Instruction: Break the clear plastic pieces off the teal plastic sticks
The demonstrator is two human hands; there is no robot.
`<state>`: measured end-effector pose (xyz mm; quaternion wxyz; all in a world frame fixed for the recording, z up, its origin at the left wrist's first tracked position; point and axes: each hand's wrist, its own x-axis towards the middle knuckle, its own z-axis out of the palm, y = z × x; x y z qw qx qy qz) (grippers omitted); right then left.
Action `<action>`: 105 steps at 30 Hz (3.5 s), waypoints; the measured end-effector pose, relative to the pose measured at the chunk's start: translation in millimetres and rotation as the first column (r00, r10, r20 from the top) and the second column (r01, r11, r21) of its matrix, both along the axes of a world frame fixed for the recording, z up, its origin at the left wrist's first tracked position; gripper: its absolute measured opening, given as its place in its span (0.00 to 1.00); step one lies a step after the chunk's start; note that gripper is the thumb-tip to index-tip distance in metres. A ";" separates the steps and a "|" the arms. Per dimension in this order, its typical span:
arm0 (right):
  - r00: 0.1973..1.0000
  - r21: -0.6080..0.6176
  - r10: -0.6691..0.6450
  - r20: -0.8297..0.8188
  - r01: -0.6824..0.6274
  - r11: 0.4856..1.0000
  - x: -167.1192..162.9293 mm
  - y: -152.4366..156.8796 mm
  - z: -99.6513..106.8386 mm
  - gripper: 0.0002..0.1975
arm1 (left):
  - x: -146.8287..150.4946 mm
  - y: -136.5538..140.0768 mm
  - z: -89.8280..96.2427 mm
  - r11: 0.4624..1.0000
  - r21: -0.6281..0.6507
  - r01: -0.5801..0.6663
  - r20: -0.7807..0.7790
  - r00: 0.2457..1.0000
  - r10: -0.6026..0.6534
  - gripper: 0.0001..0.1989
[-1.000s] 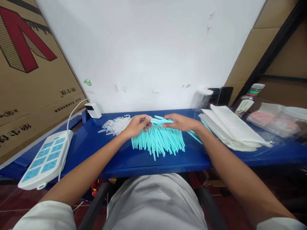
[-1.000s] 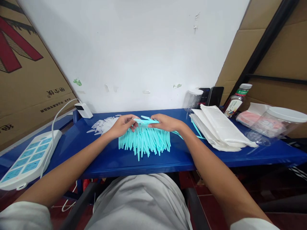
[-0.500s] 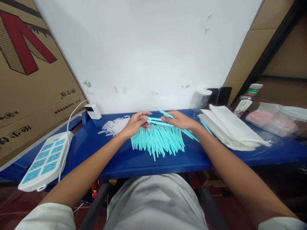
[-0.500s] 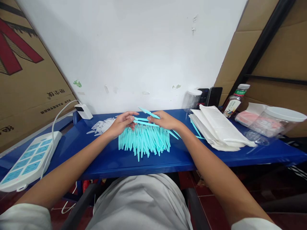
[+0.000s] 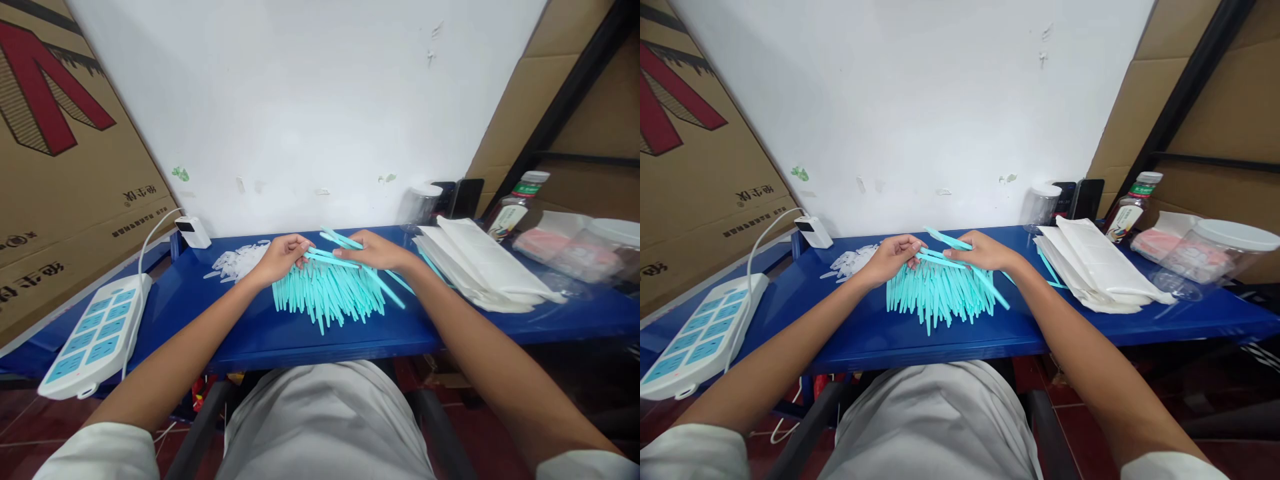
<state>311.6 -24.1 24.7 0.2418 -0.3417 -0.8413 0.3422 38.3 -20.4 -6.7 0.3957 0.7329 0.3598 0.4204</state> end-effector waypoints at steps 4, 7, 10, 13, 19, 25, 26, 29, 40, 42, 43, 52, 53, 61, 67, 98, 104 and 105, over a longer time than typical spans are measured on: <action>0.997 -0.005 0.057 0.049 -0.057 0.998 0.0 -0.7 0.6 0.25 | -5.0 -0.9 4.5 0.998 -0.035 0.047 -0.037 0.998 -0.048 0.22; 0.994 0.007 0.085 0.067 -0.085 0.996 -0.6 0.1 0.2 0.25 | -6.7 -0.4 4.7 0.995 -0.073 0.064 -0.021 0.998 -0.065 0.22; 0.993 -0.005 0.077 0.085 -0.077 0.997 0.1 2.1 -1.1 0.25 | -7.3 1.1 3.6 0.994 -0.091 0.061 -0.007 0.998 -0.062 0.21; 0.996 -0.007 0.025 0.087 -0.024 1.000 1.5 3.0 -1.3 0.23 | -8.1 1.2 4.3 0.994 -0.089 0.057 -0.004 0.998 -0.058 0.21; 0.998 0.007 0.001 0.057 -0.002 1.000 -3.5 -1.9 -0.2 0.20 | -8.3 -2.3 5.8 0.981 -0.135 0.140 -0.025 0.989 -0.145 0.20; 0.990 0.003 0.136 0.027 -0.136 0.991 -13.8 -8.7 -1.0 0.21 | -0.8 -8.1 3.0 0.963 -0.151 0.223 -0.032 0.973 -0.230 0.19; 0.987 -0.010 0.155 0.031 -0.155 0.988 -14.3 -9.3 -0.5 0.21 | 0.3 -9.6 4.1 0.961 -0.151 0.231 -0.039 0.970 -0.240 0.19; 0.983 -0.029 0.177 0.053 -0.176 0.984 -12.8 -10.1 2.3 0.18 | -0.5 -11.0 9.5 0.958 -0.151 0.243 -0.055 0.966 -0.254 0.18; 0.964 -0.072 -0.144 0.224 0.164 0.984 1.0 -0.8 2.5 0.17 | -31.8 19.4 8.5 0.978 -0.032 -0.205 0.092 0.974 0.207 0.25; 0.956 -0.072 -0.133 0.262 0.157 0.985 -0.3 0.7 0.5 0.20 | -26.9 18.3 4.7 0.983 -0.015 -0.181 0.083 0.980 0.181 0.25; 0.955 -0.078 -0.123 0.271 0.149 0.986 -0.4 1.3 -0.1 0.22 | -24.3 17.4 3.0 0.987 -0.007 -0.163 0.077 0.984 0.163 0.25; 0.948 0.036 -0.293 0.120 0.291 0.956 23.7 10.4 6.3 0.19 | -21.9 16.3 1.9 0.986 0.025 -0.164 0.056 0.985 0.162 0.24; 0.945 0.068 -0.316 0.078 0.311 0.948 24.4 10.2 7.8 0.19 | -21.6 15.1 2.7 0.988 0.029 -0.150 0.037 0.988 0.149 0.24; 0.999 -0.076 -0.010 0.031 0.012 0.997 -8.0 -10.7 3.8 0.22 | 2.6 -16.7 10.3 0.991 -0.017 0.129 -0.080 0.988 -0.130 0.17; 0.982 -0.139 0.190 0.018 -0.185 0.973 -20.5 -14.2 -1.4 0.21 | 14.8 -30.9 16.9 0.986 0.004 0.168 -0.142 0.976 -0.166 0.13; 0.909 0.035 -0.403 0.108 0.402 0.915 1.3 5.0 -3.7 0.20 | -75.2 18.0 22.8 0.769 0.594 -0.238 -0.694 0.332 0.639 0.08; 0.903 0.263 -0.398 -0.162 0.428 0.865 -11.7 4.3 -11.6 0.20 | -33.3 4.8 17.7 0.884 0.441 -0.158 -0.449 0.813 0.369 0.20; 0.887 0.303 -0.405 -0.221 0.457 0.836 -15.3 3.1 -12.9 0.19 | -20.6 -1.9 14.9 0.916 0.381 -0.126 -0.399 0.871 0.285 0.21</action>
